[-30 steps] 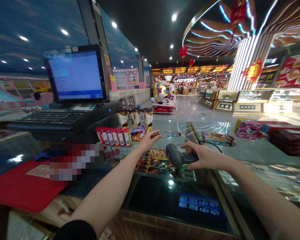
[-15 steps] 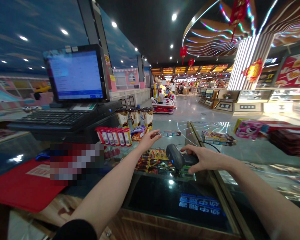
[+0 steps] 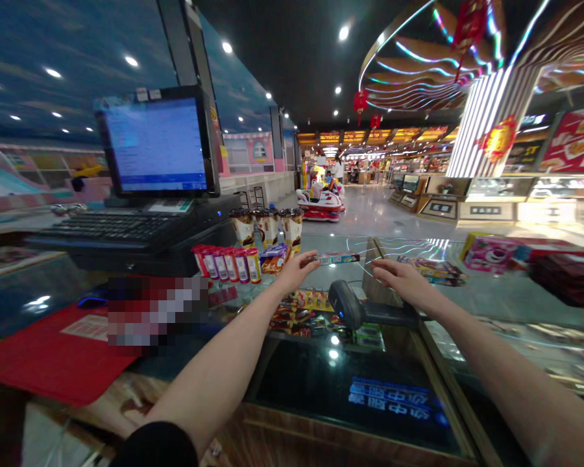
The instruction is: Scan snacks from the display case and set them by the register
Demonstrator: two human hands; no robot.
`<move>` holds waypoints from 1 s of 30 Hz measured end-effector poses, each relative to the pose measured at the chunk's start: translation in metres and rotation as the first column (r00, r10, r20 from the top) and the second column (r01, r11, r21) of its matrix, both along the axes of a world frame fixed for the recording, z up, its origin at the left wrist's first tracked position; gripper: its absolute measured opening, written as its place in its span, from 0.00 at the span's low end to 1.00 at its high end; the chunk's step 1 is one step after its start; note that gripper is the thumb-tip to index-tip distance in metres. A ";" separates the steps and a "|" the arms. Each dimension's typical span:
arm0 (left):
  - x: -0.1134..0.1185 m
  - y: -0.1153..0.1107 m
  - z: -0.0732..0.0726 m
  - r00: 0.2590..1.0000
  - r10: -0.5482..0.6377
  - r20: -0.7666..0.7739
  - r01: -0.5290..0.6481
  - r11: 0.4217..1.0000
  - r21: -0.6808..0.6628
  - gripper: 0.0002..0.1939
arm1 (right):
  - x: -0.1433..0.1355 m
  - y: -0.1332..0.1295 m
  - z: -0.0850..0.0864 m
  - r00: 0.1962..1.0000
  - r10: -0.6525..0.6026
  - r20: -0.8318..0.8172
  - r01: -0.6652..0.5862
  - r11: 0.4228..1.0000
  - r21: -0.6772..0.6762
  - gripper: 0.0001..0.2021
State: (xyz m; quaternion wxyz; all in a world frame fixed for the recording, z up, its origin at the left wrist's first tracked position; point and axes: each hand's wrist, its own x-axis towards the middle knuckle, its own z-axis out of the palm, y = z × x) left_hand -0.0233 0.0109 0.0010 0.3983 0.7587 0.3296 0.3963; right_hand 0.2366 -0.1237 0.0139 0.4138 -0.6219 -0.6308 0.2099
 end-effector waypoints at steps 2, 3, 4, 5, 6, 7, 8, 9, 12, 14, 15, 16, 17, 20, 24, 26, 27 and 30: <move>0.001 -0.002 0.001 1.000 -0.012 0.015 0.012 1.000 -0.007 0.27 | -0.004 0.004 0.001 0.994 -0.047 -0.097 0.042 0.998 -0.044 0.21; 0.001 -0.003 0.002 1.000 -0.015 0.020 0.015 1.000 -0.012 0.27 | -0.007 0.006 0.002 0.988 -0.057 -0.142 0.049 0.997 -0.064 0.21; 0.001 -0.003 0.002 1.000 -0.016 0.023 0.017 1.000 -0.017 0.27 | -0.011 0.007 0.004 0.981 -0.059 -0.183 0.045 0.996 -0.081 0.21; 0.001 -0.004 0.003 1.000 -0.018 0.026 0.018 1.000 -0.019 0.27 | -0.015 0.009 0.006 0.974 -0.057 -0.220 0.036 0.995 -0.096 0.21; 0.001 -0.004 0.003 0.999 -0.022 0.030 0.022 1.000 -0.020 0.26 | -0.019 0.010 0.008 0.966 -0.055 -0.254 0.026 0.993 -0.113 0.21; 0.002 -0.004 0.003 0.999 -0.029 0.037 0.030 0.999 -0.020 0.26 | -0.022 0.011 0.009 0.956 -0.054 -0.290 0.016 0.991 -0.132 0.21; 0.002 -0.005 0.004 0.998 -0.037 0.046 0.038 0.999 -0.020 0.26 | -0.025 0.013 0.010 0.943 -0.057 -0.327 0.009 0.989 -0.146 0.21; 0.002 -0.004 0.004 0.998 -0.044 0.054 0.046 0.999 -0.020 0.26 | -0.028 0.014 0.011 0.930 -0.063 -0.363 0.007 0.988 -0.155 0.21; 0.002 -0.004 0.004 0.996 -0.046 0.073 0.048 0.999 -0.016 0.26 | -0.031 0.020 0.012 0.892 -0.074 -0.446 0.009 0.989 -0.147 0.18; 0.002 -0.004 0.004 0.996 -0.047 0.080 0.048 0.999 -0.010 0.26 | -0.033 0.023 0.013 0.872 -0.090 -0.482 0.031 0.991 -0.130 0.14; 0.002 -0.003 0.004 0.995 -0.051 0.084 0.052 0.999 -0.009 0.26 | -0.033 0.024 0.013 0.860 -0.104 -0.499 0.046 0.991 -0.126 0.12; 0.002 -0.003 0.004 0.995 -0.056 0.088 0.057 0.998 -0.011 0.26 | -0.034 0.025 0.014 0.848 -0.116 -0.518 0.061 0.991 -0.121 0.10; 0.003 -0.002 0.004 0.994 -0.060 0.091 0.061 0.998 -0.012 0.26 | -0.035 0.026 0.015 0.833 -0.126 -0.539 0.074 0.990 -0.116 0.08; 0.003 -0.002 0.005 0.994 -0.057 0.098 0.058 0.998 -0.007 0.26 | -0.039 0.026 0.021 0.788 -0.136 -0.601 0.089 0.990 -0.108 0.05; 0.004 -0.003 0.006 0.993 -0.060 0.100 0.061 0.998 -0.004 0.26 | -0.043 0.027 0.030 0.697 -0.107 -0.709 0.042 0.993 -0.109 0.01; 0.004 -0.004 0.007 0.992 -0.062 0.110 0.064 0.998 -0.008 0.27 | -0.043 0.029 0.033 0.671 -0.103 -0.734 0.036 0.994 -0.106 0.01; 0.004 -0.005 0.008 0.991 -0.063 0.116 0.065 0.998 -0.013 0.28 | -0.043 0.030 0.033 0.670 -0.107 -0.735 0.041 0.993 -0.107 0.02; 0.003 -0.007 0.009 0.987 -0.081 0.139 0.089 0.995 -0.050 0.29 | -0.043 0.033 0.033 0.683 -0.107 -0.722 0.039 0.993 -0.109 0.05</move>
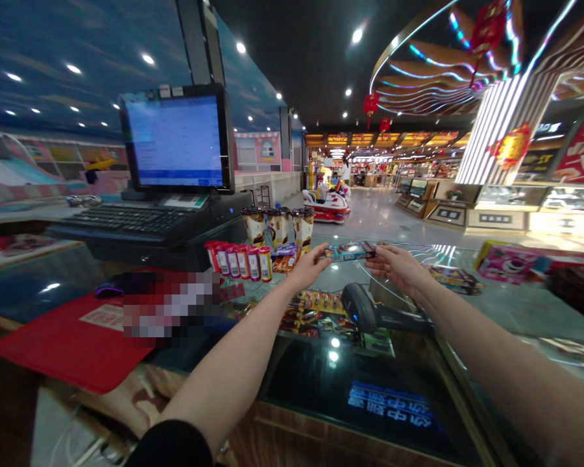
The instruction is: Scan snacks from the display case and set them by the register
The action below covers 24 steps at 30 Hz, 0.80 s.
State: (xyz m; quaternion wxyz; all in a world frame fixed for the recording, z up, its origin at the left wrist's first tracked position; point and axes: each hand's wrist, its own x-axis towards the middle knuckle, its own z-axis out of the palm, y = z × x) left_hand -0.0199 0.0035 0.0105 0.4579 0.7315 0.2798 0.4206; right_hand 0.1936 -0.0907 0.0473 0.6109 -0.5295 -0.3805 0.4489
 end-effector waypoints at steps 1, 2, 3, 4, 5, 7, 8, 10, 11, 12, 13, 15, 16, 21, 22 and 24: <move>-0.001 -0.001 0.001 1.000 -0.017 0.008 0.017 1.000 -0.017 0.30 | -0.001 0.001 -0.001 1.000 0.000 0.002 0.000 1.000 0.001 0.05; -0.001 -0.001 0.002 0.999 -0.030 0.019 0.031 0.999 -0.032 0.30 | -0.001 0.001 -0.001 1.000 -0.002 0.000 0.002 1.000 0.003 0.05; -0.002 -0.002 0.002 0.999 -0.039 0.031 0.040 0.998 -0.046 0.30 | -0.002 0.002 -0.002 1.000 -0.006 -0.005 0.006 1.000 0.004 0.05; -0.002 -0.002 0.003 0.998 -0.041 0.045 0.044 0.997 -0.057 0.30 | -0.004 0.002 -0.002 1.000 -0.012 -0.012 0.012 1.000 0.005 0.04; -0.002 -0.002 0.003 0.998 -0.037 0.058 0.040 0.997 -0.067 0.30 | -0.005 0.002 -0.003 1.000 -0.021 -0.017 0.021 1.000 0.006 0.04; -0.002 -0.001 0.004 0.997 -0.013 0.075 0.020 0.996 -0.090 0.31 | -0.007 0.002 -0.004 0.999 -0.035 -0.019 0.035 0.999 0.003 0.05; -0.001 0.000 0.003 0.997 0.002 0.079 0.006 0.995 -0.099 0.31 | -0.008 0.002 -0.004 0.999 -0.041 -0.016 0.041 0.999 0.003 0.05; 0.000 0.003 0.003 0.997 0.033 0.077 -0.024 0.994 -0.111 0.30 | -0.009 0.003 -0.004 0.998 -0.055 0.000 0.055 0.998 0.003 0.06; 0.000 0.005 0.002 0.996 0.049 0.072 -0.041 0.993 -0.111 0.29 | -0.009 0.004 -0.004 0.998 -0.058 0.015 0.058 0.998 0.005 0.06; 0.000 0.007 0.001 0.996 0.064 0.067 -0.057 0.993 -0.106 0.28 | -0.009 0.004 -0.004 0.998 -0.059 0.032 0.059 0.998 0.007 0.06; 0.000 0.009 0.001 0.995 0.078 0.062 -0.072 0.993 -0.098 0.28 | -0.010 0.004 -0.005 0.997 -0.062 0.053 0.062 0.998 0.008 0.06; 0.000 0.012 0.000 0.993 0.105 0.049 -0.101 0.992 -0.081 0.26 | -0.011 0.004 -0.005 0.993 -0.071 0.091 0.070 0.997 0.009 0.08; -0.001 0.013 0.000 0.993 0.115 0.041 -0.111 0.991 -0.071 0.26 | -0.011 0.004 -0.005 0.991 -0.075 0.108 0.074 0.997 0.011 0.11; -0.003 0.014 0.001 0.990 0.144 -0.006 -0.144 0.990 -0.002 0.24 | -0.010 0.005 -0.007 0.980 -0.064 0.189 0.063 0.998 0.013 0.13; -0.003 0.013 0.001 0.988 0.154 -0.015 -0.154 0.988 0.010 0.24 | -0.009 0.006 -0.008 0.977 -0.062 0.202 0.061 0.998 0.013 0.13; -0.004 0.013 0.001 0.983 0.182 -0.031 -0.182 0.983 0.025 0.25 | -0.007 0.007 -0.009 0.973 -0.060 0.223 0.059 0.998 0.013 0.12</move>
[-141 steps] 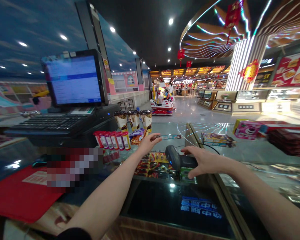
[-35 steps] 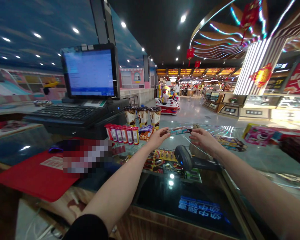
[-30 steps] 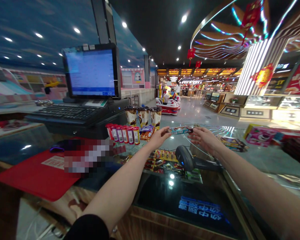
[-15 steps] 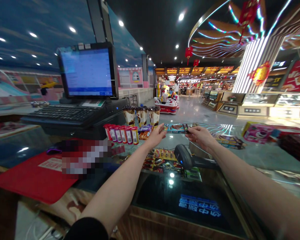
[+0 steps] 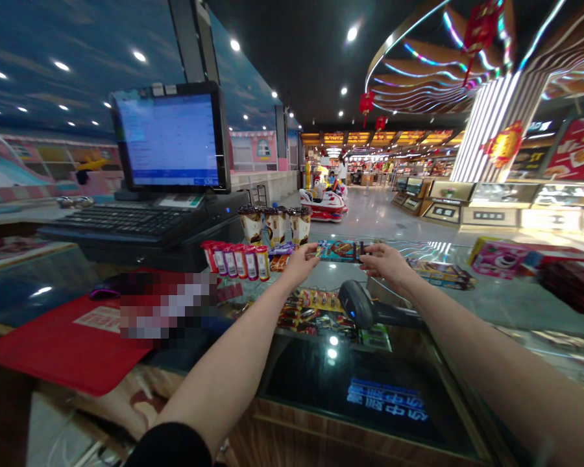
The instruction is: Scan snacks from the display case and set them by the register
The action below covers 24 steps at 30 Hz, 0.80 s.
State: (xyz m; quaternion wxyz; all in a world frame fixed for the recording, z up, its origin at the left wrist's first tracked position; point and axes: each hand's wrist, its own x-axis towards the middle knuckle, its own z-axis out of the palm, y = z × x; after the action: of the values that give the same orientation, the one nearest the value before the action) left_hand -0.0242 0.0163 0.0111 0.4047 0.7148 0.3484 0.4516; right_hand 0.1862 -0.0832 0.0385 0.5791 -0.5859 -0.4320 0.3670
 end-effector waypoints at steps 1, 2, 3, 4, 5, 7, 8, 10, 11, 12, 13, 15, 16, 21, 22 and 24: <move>-0.001 0.000 0.000 1.000 0.016 -0.010 -0.016 1.000 0.001 0.26 | 0.001 0.001 -0.001 1.000 -0.001 0.008 0.001 1.000 -0.003 0.12; -0.001 0.000 -0.001 0.999 0.028 -0.024 -0.028 1.000 0.001 0.28 | 0.002 0.002 -0.001 1.000 0.001 0.017 -0.001 1.000 -0.008 0.11; -0.002 0.000 -0.001 0.998 0.036 -0.042 -0.036 0.999 0.001 0.30 | 0.002 0.003 -0.002 1.000 0.003 0.028 -0.003 1.000 -0.013 0.10; -0.002 0.000 -0.002 0.997 0.039 -0.067 -0.039 0.999 0.003 0.33 | 0.003 0.004 -0.002 0.999 0.006 0.041 -0.005 1.000 -0.017 0.09; -0.002 0.001 -0.002 0.995 0.037 -0.097 -0.036 0.999 0.011 0.34 | 0.003 0.005 -0.003 0.998 0.010 0.055 -0.009 1.000 -0.023 0.08; -0.003 0.002 -0.004 0.986 0.034 -0.165 -0.027 0.999 0.046 0.33 | 0.004 0.008 -0.005 0.996 0.021 0.082 -0.018 0.999 -0.042 0.06; -0.002 0.002 -0.004 0.979 0.043 -0.198 -0.030 0.997 0.067 0.32 | 0.004 0.009 -0.006 0.995 0.027 0.094 -0.022 0.998 -0.055 0.05; -0.002 0.002 -0.006 0.964 0.065 -0.257 -0.039 0.994 0.103 0.29 | 0.005 0.012 -0.008 0.993 0.047 0.112 -0.036 0.995 -0.096 0.04; -0.001 0.001 -0.007 0.957 0.071 -0.282 -0.039 0.992 0.117 0.29 | 0.005 0.013 -0.009 0.991 0.059 0.121 -0.044 0.991 -0.123 0.04; -0.001 0.001 -0.008 0.950 0.074 -0.304 -0.035 0.991 0.130 0.28 | 0.006 0.015 -0.010 0.988 0.073 0.135 -0.053 0.987 -0.151 0.04; 0.000 0.000 -0.008 0.943 0.073 -0.323 -0.027 0.989 0.145 0.28 | 0.006 0.017 -0.011 0.984 0.089 0.155 -0.060 0.982 -0.178 0.05; 0.001 -0.002 -0.010 0.929 0.070 -0.362 -0.006 0.985 0.175 0.27 | 0.007 0.021 -0.011 0.969 0.108 0.222 -0.058 0.973 -0.223 0.06; 0.001 -0.003 -0.011 0.920 0.074 -0.386 -0.001 0.982 0.187 0.26 | 0.007 0.023 -0.011 0.957 0.114 0.267 -0.049 0.969 -0.240 0.06; 0.004 -0.005 -0.012 0.803 0.156 -0.575 -0.009 0.968 0.250 0.24 | 0.005 0.037 -0.010 0.865 0.136 0.483 0.023 0.951 -0.309 0.08; 0.004 -0.004 -0.013 0.782 0.168 -0.600 0.000 0.963 0.270 0.23 | 0.004 0.040 -0.010 0.839 0.141 0.525 0.039 0.947 -0.318 0.09; 0.005 -0.003 -0.015 0.766 0.177 -0.619 0.030 0.951 0.309 0.23 | 0.003 0.044 -0.011 0.786 0.157 0.597 0.059 0.943 -0.327 0.09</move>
State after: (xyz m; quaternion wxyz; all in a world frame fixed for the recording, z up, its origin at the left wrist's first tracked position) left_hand -0.0190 0.0137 -0.0034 0.1304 0.8641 0.4202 0.2446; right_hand 0.1894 -0.0397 0.0274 0.2909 -0.7496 -0.5449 0.2377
